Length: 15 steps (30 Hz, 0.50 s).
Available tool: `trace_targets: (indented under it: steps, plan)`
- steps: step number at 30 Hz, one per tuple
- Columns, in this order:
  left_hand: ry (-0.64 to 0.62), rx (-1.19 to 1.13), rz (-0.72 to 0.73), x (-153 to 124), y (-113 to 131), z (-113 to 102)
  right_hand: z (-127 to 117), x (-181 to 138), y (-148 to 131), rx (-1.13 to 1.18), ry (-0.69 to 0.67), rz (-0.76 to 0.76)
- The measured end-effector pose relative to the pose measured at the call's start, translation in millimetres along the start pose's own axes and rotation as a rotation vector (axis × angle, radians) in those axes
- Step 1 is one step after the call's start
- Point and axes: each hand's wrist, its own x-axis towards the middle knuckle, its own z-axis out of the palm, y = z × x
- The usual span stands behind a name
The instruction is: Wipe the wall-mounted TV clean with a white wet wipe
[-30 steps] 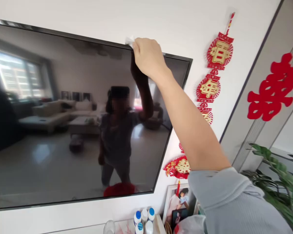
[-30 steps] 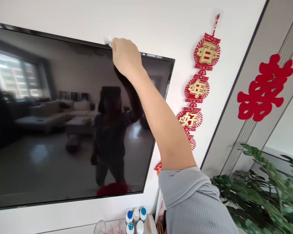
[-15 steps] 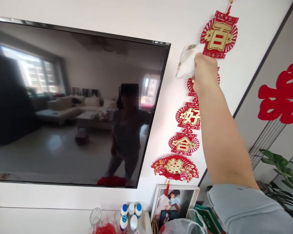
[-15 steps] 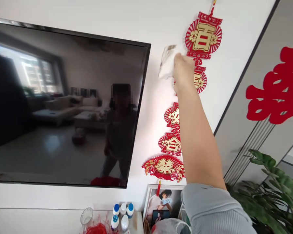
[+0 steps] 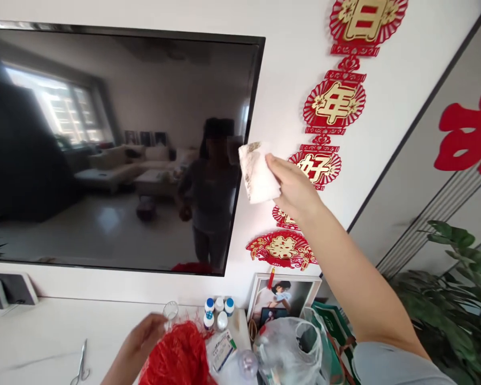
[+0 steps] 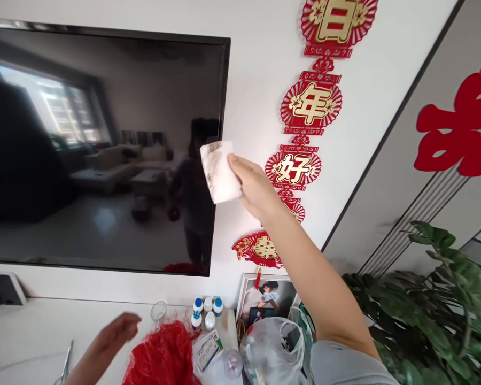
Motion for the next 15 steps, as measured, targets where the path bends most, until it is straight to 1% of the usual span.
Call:
trace_targets:
  steps: [2, 4, 5, 6, 7, 9, 10, 12, 15]
  plan:
    - [-0.047, 0.05, 0.094, 17.8, 30.4, -9.8, 15.9, -16.8, 6.2, 0.049, -0.047, 0.077]
    - [-0.124, 0.062, 0.246, 32.6, 73.5, -15.0, 31.1, -30.2, 13.8, 0.097, -0.083, 0.149]
    - [-0.137, 0.03, 0.324, 37.7, 96.2, -14.6, 38.6, -36.1, 18.4, 0.121, -0.093, 0.18]
    - [-0.158, -0.053, 0.395, 41.2, 117.9, -11.9, 46.1, -41.6, 23.3, 0.145, -0.097, 0.205]
    - [-0.184, -0.172, 0.433, 43.4, 137.4, -7.3, 53.6, -46.9, 28.5, 0.171, -0.096, 0.225]
    - [-0.243, -0.38, 0.463, 45.3, 166.9, 5.9, 68.1, -57.3, 39.1, 0.233, -0.073, 0.236]
    - [-0.251, -0.458, 0.465, 45.5, 176.8, 12.9, 74.8, -62.3, 43.8, 0.261, -0.052, 0.236]
    - [-0.196, -0.568, 0.469, 45.7, 188.2, 24.6, 86.5, -72.2, 51.5, 0.302, -0.008, 0.238]
    - [-0.099, -0.662, 0.463, 47.4, 192.7, 31.3, 97.4, -85.8, 58.5, 0.348, 0.001, 0.266]
